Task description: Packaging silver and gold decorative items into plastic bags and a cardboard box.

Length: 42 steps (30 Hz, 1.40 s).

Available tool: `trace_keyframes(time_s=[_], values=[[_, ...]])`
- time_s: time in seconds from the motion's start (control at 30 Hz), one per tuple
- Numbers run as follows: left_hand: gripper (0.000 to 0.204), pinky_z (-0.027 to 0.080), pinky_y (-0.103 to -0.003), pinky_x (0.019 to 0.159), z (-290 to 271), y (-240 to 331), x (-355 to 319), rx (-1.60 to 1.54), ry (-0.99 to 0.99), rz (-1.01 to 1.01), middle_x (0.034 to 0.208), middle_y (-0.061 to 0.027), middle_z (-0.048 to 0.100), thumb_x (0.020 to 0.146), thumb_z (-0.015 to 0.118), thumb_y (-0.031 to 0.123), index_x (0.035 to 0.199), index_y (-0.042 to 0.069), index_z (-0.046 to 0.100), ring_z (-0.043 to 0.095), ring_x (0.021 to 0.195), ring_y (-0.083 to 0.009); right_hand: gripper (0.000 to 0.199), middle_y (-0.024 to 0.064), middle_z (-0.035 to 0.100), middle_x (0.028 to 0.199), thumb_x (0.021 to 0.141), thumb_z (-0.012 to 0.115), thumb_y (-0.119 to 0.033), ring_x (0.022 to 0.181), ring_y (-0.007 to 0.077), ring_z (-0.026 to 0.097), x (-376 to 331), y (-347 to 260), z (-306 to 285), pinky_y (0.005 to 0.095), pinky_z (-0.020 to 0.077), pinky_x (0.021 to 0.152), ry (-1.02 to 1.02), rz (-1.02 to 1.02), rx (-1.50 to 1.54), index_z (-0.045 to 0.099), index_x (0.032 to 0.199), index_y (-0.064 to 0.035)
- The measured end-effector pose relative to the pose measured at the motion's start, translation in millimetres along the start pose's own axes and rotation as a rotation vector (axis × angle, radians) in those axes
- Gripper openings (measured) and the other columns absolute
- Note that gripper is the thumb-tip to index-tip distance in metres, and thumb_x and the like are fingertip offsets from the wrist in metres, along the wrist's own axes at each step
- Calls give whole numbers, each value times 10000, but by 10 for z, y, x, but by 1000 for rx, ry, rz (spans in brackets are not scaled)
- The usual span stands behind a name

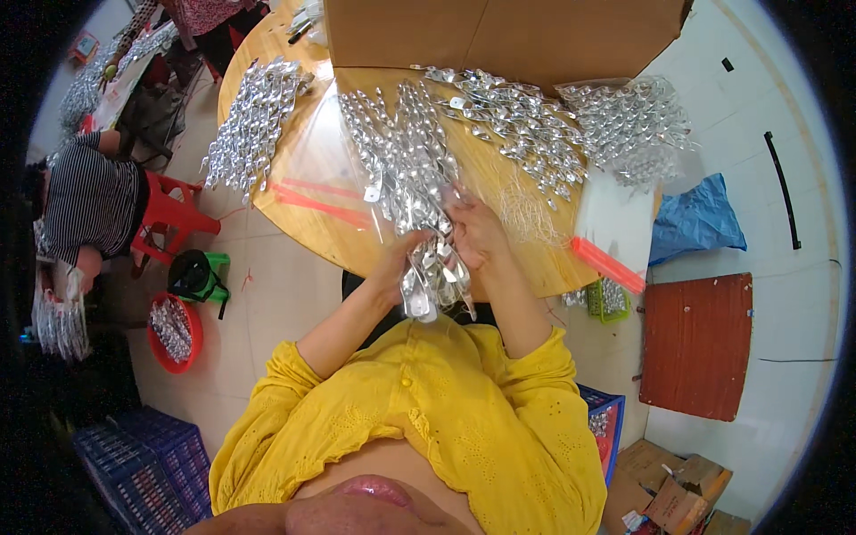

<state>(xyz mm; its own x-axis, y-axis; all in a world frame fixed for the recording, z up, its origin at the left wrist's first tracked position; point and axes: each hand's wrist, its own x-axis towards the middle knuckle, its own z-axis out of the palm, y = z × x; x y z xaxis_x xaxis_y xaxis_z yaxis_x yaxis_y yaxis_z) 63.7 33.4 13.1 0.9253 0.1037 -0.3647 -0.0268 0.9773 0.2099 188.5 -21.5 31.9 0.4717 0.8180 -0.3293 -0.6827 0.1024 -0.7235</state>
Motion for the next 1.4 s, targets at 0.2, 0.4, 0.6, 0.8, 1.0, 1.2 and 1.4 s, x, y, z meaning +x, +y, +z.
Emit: trace_keyframes(time_s=[0.2, 0.4, 0.6, 0.8, 1.0, 1.2, 1.4], values=[[208, 510, -352, 580, 47, -75, -77, 0, -5, -120, 747, -72, 587, 746, 557, 191, 881, 35, 528, 592, 628, -189, 352, 156, 486, 1039, 760, 466, 44, 1053, 206, 431, 55, 28, 275, 271, 365, 889, 143, -208, -5, 381, 1100, 84], [228, 498, -327, 620, -18, 43, -45, -60, -66, -46, 803, -86, 582, 798, 467, 194, 939, 20, 508, 584, 704, -182, 432, 144, 428, 1145, 774, 520, -45, 1105, 213, 378, -699, -67, 184, 284, 298, 914, -198, -490, -1146, 362, 1170, 26], [332, 469, -288, 541, 157, -19, 194, 106, 37, 48, 730, -50, 579, 784, 523, 359, 887, 43, 528, 565, 618, -169, 609, 133, 241, 1256, 798, 518, -163, 1147, 221, 270, -763, 404, 38, 323, 222, 948, 101, -619, -648, 156, 1258, 2], [441, 397, -312, 810, 150, -52, -50, -34, -34, 226, 1038, -96, 504, 851, 338, 381, 1118, 35, 402, 504, 919, -191, 631, 169, 134, 1302, 856, 229, -456, 1200, 279, 155, -290, 427, 91, 363, 107, 982, 153, -777, -910, 105, 1270, 4], [865, 369, -278, 815, -258, -57, -508, 723, 56, 501, 1046, -105, 453, 721, 603, 62, 1307, 120, -30, 480, 921, -145, 584, 271, 169, 1280, 825, 441, -251, 1198, 395, 138, -385, 234, 45, 419, 167, 965, -38, -629, -1484, 154, 1263, 7], [1134, 464, -293, 645, -226, -48, -679, 778, -128, 137, 1116, -156, 347, 612, 661, -62, 1251, 249, -222, 517, 864, -202, 576, 220, 308, 1234, 835, 432, -270, 1151, 302, 310, -559, 274, -177, 353, 228, 952, 119, -778, -974, 191, 1239, 62], [942, 397, -317, 811, -235, -132, -586, 556, -114, 417, 1184, -132, 323, 729, 549, -29, 1266, 218, -186, 415, 1037, -213, 554, 191, 384, 1190, 783, 437, -443, 1122, 335, 339, -626, 240, -200, 381, 220, 951, -248, -702, -1220, 439, 1103, 8]])
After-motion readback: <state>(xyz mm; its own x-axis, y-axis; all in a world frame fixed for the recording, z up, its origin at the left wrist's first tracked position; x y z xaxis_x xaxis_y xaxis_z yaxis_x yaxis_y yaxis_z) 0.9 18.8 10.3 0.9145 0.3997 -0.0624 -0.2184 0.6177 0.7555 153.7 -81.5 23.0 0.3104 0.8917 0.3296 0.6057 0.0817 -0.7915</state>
